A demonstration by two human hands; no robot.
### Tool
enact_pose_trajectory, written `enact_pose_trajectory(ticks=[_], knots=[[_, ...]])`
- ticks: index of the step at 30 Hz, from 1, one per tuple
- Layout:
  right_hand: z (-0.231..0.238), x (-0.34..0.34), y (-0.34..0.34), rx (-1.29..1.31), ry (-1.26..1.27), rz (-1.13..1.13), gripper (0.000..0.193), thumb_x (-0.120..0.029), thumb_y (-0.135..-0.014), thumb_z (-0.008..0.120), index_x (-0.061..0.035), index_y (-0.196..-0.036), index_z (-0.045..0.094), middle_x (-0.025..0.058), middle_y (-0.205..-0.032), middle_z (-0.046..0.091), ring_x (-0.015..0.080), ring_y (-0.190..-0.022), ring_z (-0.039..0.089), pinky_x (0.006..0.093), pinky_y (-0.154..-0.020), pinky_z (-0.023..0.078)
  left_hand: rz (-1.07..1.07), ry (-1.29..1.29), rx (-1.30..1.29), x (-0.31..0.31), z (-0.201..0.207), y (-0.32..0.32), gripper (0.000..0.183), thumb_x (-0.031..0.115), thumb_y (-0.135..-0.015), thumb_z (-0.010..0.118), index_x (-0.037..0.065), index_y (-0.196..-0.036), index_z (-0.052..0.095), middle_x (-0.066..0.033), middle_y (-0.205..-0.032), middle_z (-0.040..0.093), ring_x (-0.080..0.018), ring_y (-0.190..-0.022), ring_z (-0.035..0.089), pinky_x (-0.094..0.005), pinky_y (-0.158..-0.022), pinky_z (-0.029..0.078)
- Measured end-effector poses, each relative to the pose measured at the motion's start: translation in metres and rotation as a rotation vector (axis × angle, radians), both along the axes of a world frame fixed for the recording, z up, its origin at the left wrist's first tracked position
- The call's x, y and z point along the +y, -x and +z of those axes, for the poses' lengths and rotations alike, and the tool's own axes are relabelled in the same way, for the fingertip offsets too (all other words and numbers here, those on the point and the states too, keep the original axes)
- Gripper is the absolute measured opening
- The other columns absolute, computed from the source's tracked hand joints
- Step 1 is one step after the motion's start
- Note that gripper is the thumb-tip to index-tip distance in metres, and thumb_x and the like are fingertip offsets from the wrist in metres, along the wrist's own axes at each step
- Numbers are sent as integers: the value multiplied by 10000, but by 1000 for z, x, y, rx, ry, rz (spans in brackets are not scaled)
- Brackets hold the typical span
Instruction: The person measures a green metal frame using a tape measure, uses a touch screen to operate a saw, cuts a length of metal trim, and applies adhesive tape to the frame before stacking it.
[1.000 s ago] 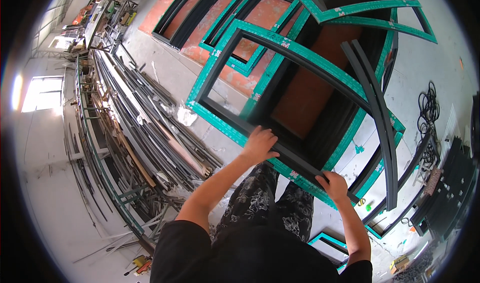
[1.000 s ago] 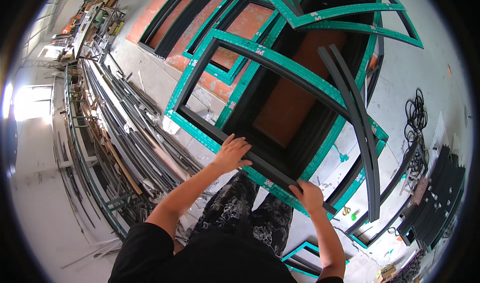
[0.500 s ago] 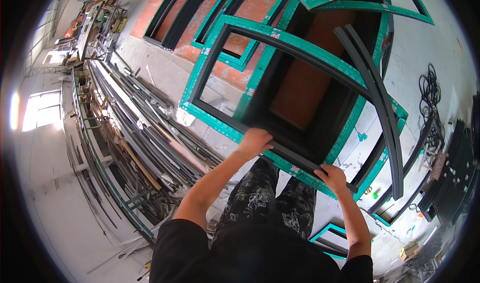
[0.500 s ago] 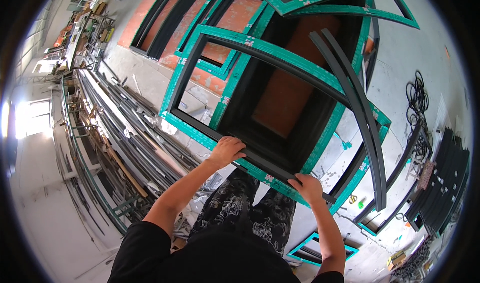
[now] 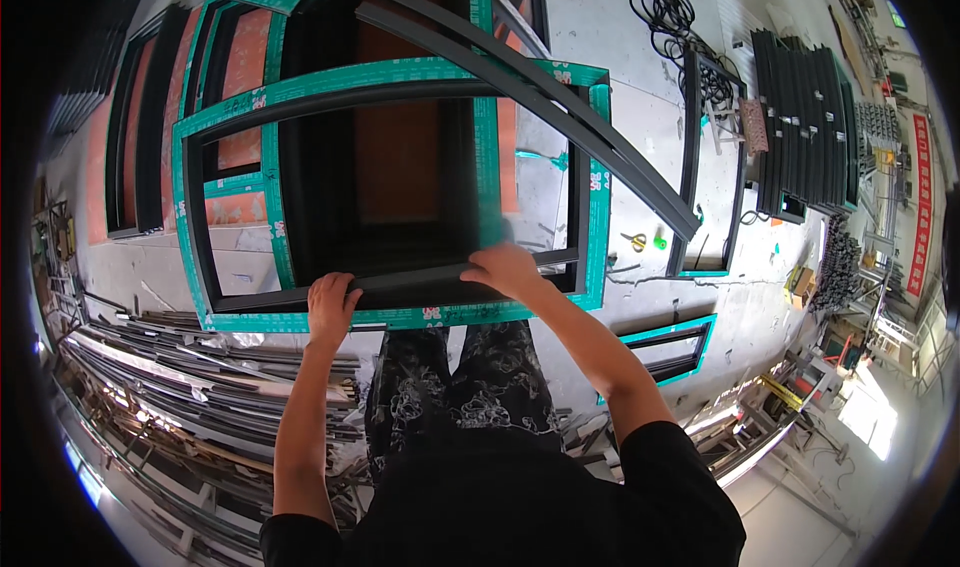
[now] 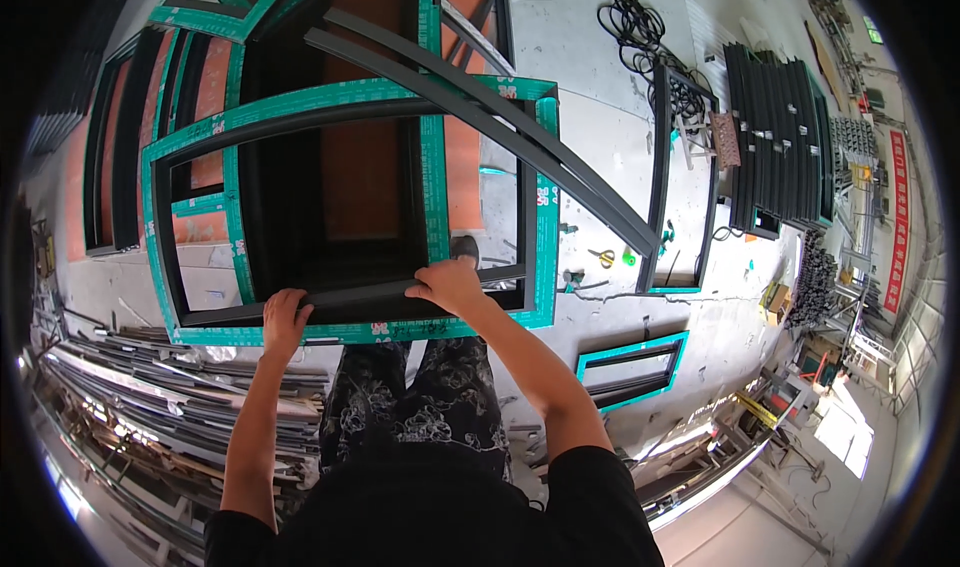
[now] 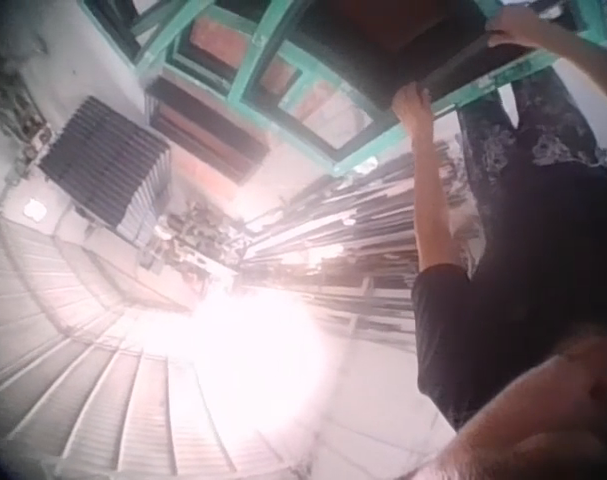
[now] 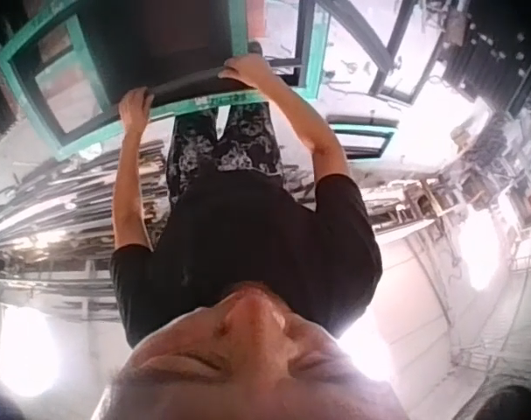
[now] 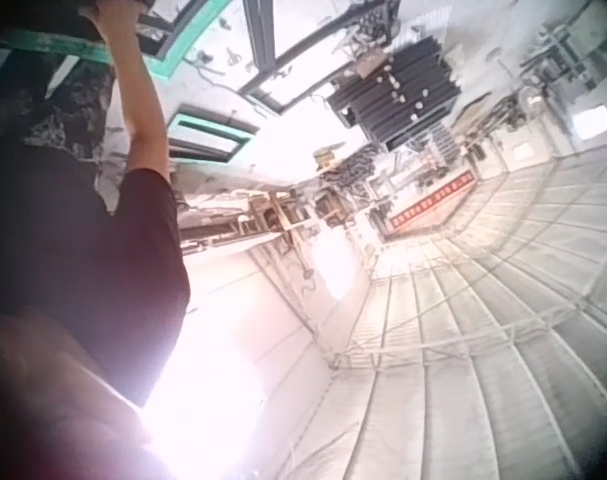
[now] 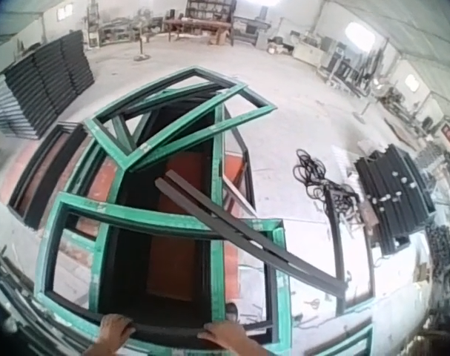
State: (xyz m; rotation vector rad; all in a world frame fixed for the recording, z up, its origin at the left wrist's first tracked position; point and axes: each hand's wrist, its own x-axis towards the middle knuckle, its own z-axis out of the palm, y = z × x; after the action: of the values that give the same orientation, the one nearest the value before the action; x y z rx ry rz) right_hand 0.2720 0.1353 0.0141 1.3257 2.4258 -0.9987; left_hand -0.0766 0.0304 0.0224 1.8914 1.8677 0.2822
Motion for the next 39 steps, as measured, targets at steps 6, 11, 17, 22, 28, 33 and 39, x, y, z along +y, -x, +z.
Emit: enact_pose_trajectory(ticks=[6, 11, 17, 22, 28, 33, 39], knots=[[-21, -16, 1, 129, 27, -34, 483, -588, -871, 534, -125, -860, 674, 93, -747, 652, 311, -750, 644, 487, -615, 463, -86, 16, 20, -19, -7, 16, 493, 340, -815, 721, 68, -1203, 586, -131, -1181, 573, -360, -1145, 507, -480, -1045, 354], [-21, -12, -3, 141, 71, -23, 477, -571, -887, 529, -114, -854, 660, 101, -746, 645, 317, -749, 639, 481, -609, 479, -255, 129, 122, -9, 27, -1, 1209, 566, -480, 862, 18, -1427, 348, -141, -1388, 423, -331, -1338, 373, -500, -1172, 223], [-24, -13, -3, 174, 34, -26, 464, -554, -892, 534, -108, -821, 641, 88, -712, 605, 316, -728, 630, 470, -592, 481, -365, 74, 259, -13, 20, 0, 1266, 465, -460, 895, 14, -1472, 281, -178, -1425, 382, -366, -1366, 335, -525, -1155, 224], [-24, -19, -3, 189, 26, -46, 455, -549, -882, 556, -107, -811, 638, 90, -717, 600, 314, -721, 627, 463, -586, 479, -315, -17, 252, -22, 6, 0, 1089, 261, -531, 889, 45, -1443, 336, -152, -1356, 421, -344, -1307, 395, -516, -1140, 269], [-25, -37, -3, 241, 16, -107, 442, -540, -868, 584, -105, -816, 646, 99, -702, 590, 321, -691, 617, 468, -578, 479, -265, -16, 195, -29, -1, 0, 998, 165, -506, 877, 28, -1379, 415, -150, -1301, 452, -349, -1236, 438, -499, -1110, 304], [-23, -40, -5, 207, 134, -88, 440, -530, -880, 577, -99, -843, 657, 103, -734, 607, 325, -726, 619, 467, -607, 484, -219, -43, 163, -33, -3, -1, 934, 128, -485, 862, 38, -1325, 463, -144, -1259, 486, -349, -1206, 456, -490, -1080, 327], [-34, -41, -10, 229, 265, 1, 340, -397, -936, 561, -76, -915, 673, 158, -831, 645, 351, -862, 628, 466, -746, 492, -228, -33, 164, -36, -5, 2, 899, 151, -480, 868, 44, -1286, 484, -141, -1236, 500, -344, -1173, 477, -489, -1051, 349]])
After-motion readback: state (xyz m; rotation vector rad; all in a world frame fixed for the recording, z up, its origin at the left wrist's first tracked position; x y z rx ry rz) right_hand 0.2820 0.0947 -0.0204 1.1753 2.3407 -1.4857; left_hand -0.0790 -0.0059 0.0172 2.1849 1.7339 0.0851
